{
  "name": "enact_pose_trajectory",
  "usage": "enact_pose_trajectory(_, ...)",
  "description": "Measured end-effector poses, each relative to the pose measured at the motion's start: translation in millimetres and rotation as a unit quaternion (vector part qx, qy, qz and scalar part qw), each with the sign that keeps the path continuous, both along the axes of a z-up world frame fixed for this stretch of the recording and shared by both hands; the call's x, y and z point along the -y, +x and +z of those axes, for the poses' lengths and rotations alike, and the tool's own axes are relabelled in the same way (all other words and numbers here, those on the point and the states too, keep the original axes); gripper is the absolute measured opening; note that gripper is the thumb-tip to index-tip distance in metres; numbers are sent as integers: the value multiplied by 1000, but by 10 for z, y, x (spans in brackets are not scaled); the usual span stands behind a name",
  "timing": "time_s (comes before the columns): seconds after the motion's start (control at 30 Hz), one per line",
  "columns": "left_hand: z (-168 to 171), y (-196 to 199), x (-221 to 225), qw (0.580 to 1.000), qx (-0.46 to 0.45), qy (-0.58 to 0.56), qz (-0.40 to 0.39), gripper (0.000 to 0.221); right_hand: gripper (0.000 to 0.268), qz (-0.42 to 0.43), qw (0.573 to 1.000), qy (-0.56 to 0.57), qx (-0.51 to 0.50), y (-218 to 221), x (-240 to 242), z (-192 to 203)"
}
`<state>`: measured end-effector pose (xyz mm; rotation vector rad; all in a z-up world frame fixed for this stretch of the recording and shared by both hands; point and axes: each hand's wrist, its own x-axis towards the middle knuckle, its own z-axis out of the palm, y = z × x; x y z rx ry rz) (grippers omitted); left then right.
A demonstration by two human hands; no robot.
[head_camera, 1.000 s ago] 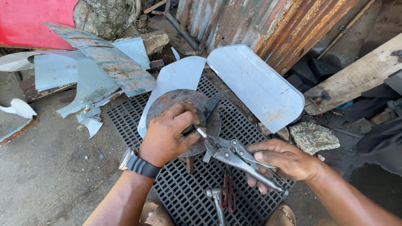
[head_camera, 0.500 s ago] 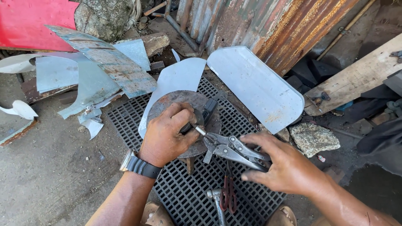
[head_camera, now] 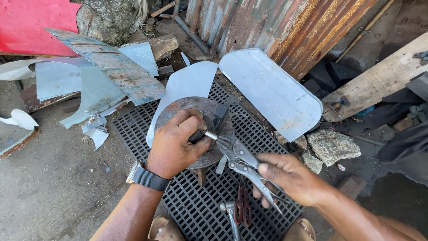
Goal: Using locking pliers to disassemble or repair a component of a power tool.
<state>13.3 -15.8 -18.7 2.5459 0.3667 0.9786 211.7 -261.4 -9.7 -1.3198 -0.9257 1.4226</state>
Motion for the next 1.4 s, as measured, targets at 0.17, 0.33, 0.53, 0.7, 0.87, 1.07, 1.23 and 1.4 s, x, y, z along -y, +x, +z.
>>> enact_pose_trajectory(0.17, 19, -9, 14, 1000, 7, 10, 16, 28, 76, -69, 990, -103, -66, -90, -128, 330)
enact_pose_trajectory(0.33, 5, 16, 45, 1000, -6, 13, 24, 25, 87, -100, 994, -30, 26, -92, -98, 309)
enact_pose_trajectory(0.53, -1, 74, 69, 999, -7, 3, 35, 25, 91, -82, 916, -254, 300, -256, -176, 929)
enact_pose_trajectory(0.7, -37, 82, 72, 1000, 2, 0, 31, 25, 79, 87, 747, -89, 653, -76, -3, 675)
enact_pose_trajectory(0.87, -88, 48, 48, 1000, 17, 20, 9, 27, 71, 131, 800, -161, 563, -7, -162, 854)
enact_pose_trajectory(1.07, -172, 7, 67, 999, 38, -23, -12, 19, 52, 116, 908, -164, 367, 57, -319, 979)
enact_pose_trajectory(1.23, -133, 13, 86, 999, 33, -23, -36, 19, 50, 137, 894, -160, 394, 121, -296, 915)
enact_pose_trajectory(1.4, -81, 32, 136, 997, 30, -36, -54, 21, 52, 19, 972, -61, 225, 210, -141, 481)
